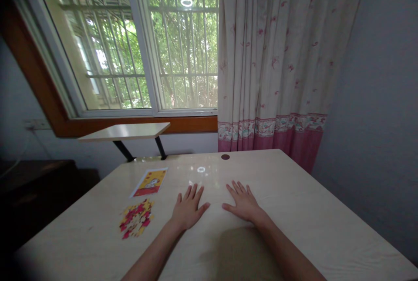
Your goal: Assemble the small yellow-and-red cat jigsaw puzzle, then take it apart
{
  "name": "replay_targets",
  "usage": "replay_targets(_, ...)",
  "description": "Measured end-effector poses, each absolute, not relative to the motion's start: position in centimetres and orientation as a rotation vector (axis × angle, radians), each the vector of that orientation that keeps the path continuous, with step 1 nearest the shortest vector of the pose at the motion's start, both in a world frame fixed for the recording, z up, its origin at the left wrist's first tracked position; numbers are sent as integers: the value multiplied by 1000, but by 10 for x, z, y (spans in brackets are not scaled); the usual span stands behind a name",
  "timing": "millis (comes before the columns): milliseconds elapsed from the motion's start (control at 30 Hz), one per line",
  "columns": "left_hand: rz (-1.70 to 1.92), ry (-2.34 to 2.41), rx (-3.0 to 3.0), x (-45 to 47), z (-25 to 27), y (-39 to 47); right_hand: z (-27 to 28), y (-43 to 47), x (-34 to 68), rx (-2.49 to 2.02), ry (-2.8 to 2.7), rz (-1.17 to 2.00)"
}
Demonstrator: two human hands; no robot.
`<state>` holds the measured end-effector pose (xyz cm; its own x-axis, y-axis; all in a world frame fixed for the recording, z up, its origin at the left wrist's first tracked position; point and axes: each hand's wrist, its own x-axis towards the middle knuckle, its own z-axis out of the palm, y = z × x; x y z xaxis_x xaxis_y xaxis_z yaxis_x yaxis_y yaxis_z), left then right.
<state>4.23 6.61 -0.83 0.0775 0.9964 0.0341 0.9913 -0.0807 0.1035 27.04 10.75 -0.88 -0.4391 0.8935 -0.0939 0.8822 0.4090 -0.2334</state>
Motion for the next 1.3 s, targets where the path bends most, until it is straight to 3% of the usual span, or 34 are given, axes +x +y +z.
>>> replay_targets(1300,102,2067,2247,42,-4,64,-7,106,272,-1636,-2600,399)
